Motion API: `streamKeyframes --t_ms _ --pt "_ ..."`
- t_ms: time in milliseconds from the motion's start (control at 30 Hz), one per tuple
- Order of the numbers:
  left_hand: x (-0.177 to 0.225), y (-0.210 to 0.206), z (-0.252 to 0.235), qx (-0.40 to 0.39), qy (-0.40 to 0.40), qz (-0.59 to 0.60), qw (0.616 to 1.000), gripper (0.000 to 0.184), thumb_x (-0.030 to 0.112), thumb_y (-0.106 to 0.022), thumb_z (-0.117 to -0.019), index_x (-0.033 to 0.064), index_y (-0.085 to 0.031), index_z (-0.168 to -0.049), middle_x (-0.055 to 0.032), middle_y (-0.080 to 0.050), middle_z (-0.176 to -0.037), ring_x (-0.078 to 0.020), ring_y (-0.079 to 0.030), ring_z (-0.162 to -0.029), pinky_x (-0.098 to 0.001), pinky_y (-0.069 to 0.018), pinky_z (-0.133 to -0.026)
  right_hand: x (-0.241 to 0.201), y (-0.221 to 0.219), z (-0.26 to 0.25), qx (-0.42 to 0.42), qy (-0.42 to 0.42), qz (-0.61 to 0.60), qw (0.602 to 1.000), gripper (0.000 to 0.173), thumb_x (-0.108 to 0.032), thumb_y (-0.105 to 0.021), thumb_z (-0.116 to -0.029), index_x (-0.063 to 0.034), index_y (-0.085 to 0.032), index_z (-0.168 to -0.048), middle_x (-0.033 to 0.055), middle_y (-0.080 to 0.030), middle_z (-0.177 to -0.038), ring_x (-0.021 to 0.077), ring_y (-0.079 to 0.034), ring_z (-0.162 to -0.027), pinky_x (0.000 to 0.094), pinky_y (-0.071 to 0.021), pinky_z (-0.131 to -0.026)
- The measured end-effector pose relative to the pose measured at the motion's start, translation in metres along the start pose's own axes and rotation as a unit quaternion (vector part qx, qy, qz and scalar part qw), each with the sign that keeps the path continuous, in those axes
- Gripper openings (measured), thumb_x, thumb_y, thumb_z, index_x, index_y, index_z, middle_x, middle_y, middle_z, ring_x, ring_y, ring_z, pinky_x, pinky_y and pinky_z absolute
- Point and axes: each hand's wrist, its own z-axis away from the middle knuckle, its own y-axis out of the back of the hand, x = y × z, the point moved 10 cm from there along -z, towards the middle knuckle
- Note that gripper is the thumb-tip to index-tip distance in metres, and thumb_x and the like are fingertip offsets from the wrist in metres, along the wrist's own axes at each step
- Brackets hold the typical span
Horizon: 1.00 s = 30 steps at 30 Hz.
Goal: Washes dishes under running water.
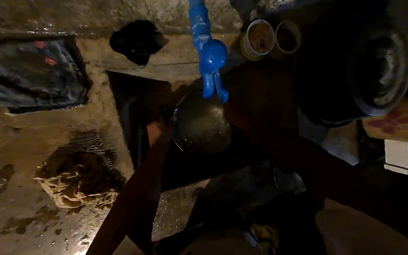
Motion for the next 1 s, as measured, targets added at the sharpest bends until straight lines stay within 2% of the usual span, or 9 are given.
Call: streamKeyframes --t_ms 200,300,433,533,600,700,800,900,1000 --pt "-0.007 0.000 0.001 0.028 -0.019 0.042 0.999 0.043 0.037 -0.065 -0.1011 0.0018 -0.066 -0.126 -0.0239 -0.069 -0.118 -0.0399 -0.065 -0.114 -0.0608 -0.0474 -0.101 -0.038 0.041 -0.051 0.117 0.066 -0.105 0.985 0.039 -0.025 -0.048 -0.1082 -0.0019 -0.058 -0.138 0.0200 -0.061 -0.136 0.0306 -0.057 -0.130 0.0472 -0.0451 -0.111" --pt "-0.016 -0.003 0.006 0.029 0.013 0.068 0.997 0.046 0.037 -0.065 -0.1008 0.0034 -0.064 -0.131 -0.0245 -0.068 -0.120 -0.0401 -0.065 -0.114 -0.0605 -0.0485 -0.100 -0.015 0.014 -0.008 0.047 -0.006 -0.025 0.999 0.040 -0.023 -0.046 -0.1081 -0.0004 -0.056 -0.139 0.0221 -0.060 -0.135 0.0350 -0.058 -0.127 0.0528 -0.0481 -0.106" --pt "-0.021 -0.006 0.007 0.008 0.044 0.063 0.997 0.044 0.041 -0.064 -0.1011 0.0084 -0.065 -0.131 -0.0223 -0.070 -0.119 -0.0415 -0.066 -0.113 -0.0628 -0.0494 -0.098 -0.011 -0.014 0.025 -0.013 -0.033 0.059 0.998 0.027 -0.013 -0.065 -0.0971 0.0031 -0.069 -0.118 0.0247 -0.060 -0.134 0.0450 -0.052 -0.128 0.0633 -0.0407 -0.108" --pt "-0.022 -0.008 0.009 0.000 0.047 0.070 0.996 0.040 0.038 -0.062 -0.1025 0.0088 -0.066 -0.130 -0.0211 -0.071 -0.117 -0.0397 -0.068 -0.110 -0.0613 -0.0507 -0.097 0.002 0.001 0.016 0.064 -0.115 -0.008 0.991 0.038 -0.008 -0.062 -0.0988 -0.0033 -0.061 -0.136 0.0220 -0.052 -0.146 0.0398 -0.058 -0.128 0.0558 -0.0497 -0.104" --pt "-0.025 -0.010 0.010 0.000 0.061 0.072 0.996 0.042 0.038 -0.063 -0.1021 0.0076 -0.065 -0.131 -0.0219 -0.070 -0.117 -0.0399 -0.068 -0.110 -0.0604 -0.0507 -0.097 0.008 0.007 0.011 0.132 -0.159 -0.066 0.976 0.036 -0.008 -0.056 -0.1026 -0.0028 -0.061 -0.138 0.0220 -0.051 -0.149 0.0403 -0.057 -0.129 0.0547 -0.0497 -0.104" --pt "-0.023 -0.008 0.010 -0.005 0.069 0.046 0.997 0.043 0.041 -0.062 -0.1021 0.0076 -0.066 -0.130 -0.0208 -0.071 -0.115 -0.0387 -0.068 -0.108 -0.0595 -0.0513 -0.097 0.007 0.005 0.002 0.231 -0.203 -0.174 0.936 0.036 -0.019 -0.054 -0.1058 -0.0026 -0.061 -0.137 0.0229 -0.060 -0.137 0.0402 -0.063 -0.119 0.0570 -0.0522 -0.099" --pt "-0.015 -0.003 0.010 -0.024 0.081 0.001 0.996 0.045 0.042 -0.062 -0.1021 0.0067 -0.067 -0.129 -0.0218 -0.071 -0.116 -0.0399 -0.068 -0.111 -0.0591 -0.0505 -0.098 -0.012 0.001 -0.027 0.307 -0.208 -0.263 0.891 0.040 -0.029 -0.052 -0.1073 -0.0048 -0.059 -0.138 0.0220 -0.066 -0.129 0.0357 -0.065 -0.118 0.0539 -0.0517 -0.101" --pt "-0.012 0.000 0.010 -0.030 0.100 0.001 0.995 0.045 0.043 -0.063 -0.1009 0.0053 -0.069 -0.125 -0.0213 -0.070 -0.117 -0.0378 -0.067 -0.113 -0.0568 -0.0502 -0.099 -0.059 0.004 -0.060 0.351 -0.151 -0.267 0.885 0.036 -0.018 -0.053 -0.1062 0.0050 -0.060 -0.133 0.0274 -0.063 -0.131 0.0396 -0.062 -0.124 0.0512 -0.0491 -0.106" --pt "-0.013 -0.002 0.011 -0.026 0.093 0.000 0.995 0.043 0.042 -0.062 -0.1013 0.0050 -0.069 -0.122 -0.0210 -0.070 -0.116 -0.0371 -0.067 -0.112 -0.0562 -0.0507 -0.099 -0.116 -0.015 -0.063 0.245 -0.058 -0.282 0.926 0.034 -0.013 -0.052 -0.1062 0.0034 -0.059 -0.135 0.0272 -0.057 -0.138 0.0423 -0.061 -0.122 0.0548 -0.0516 -0.101"
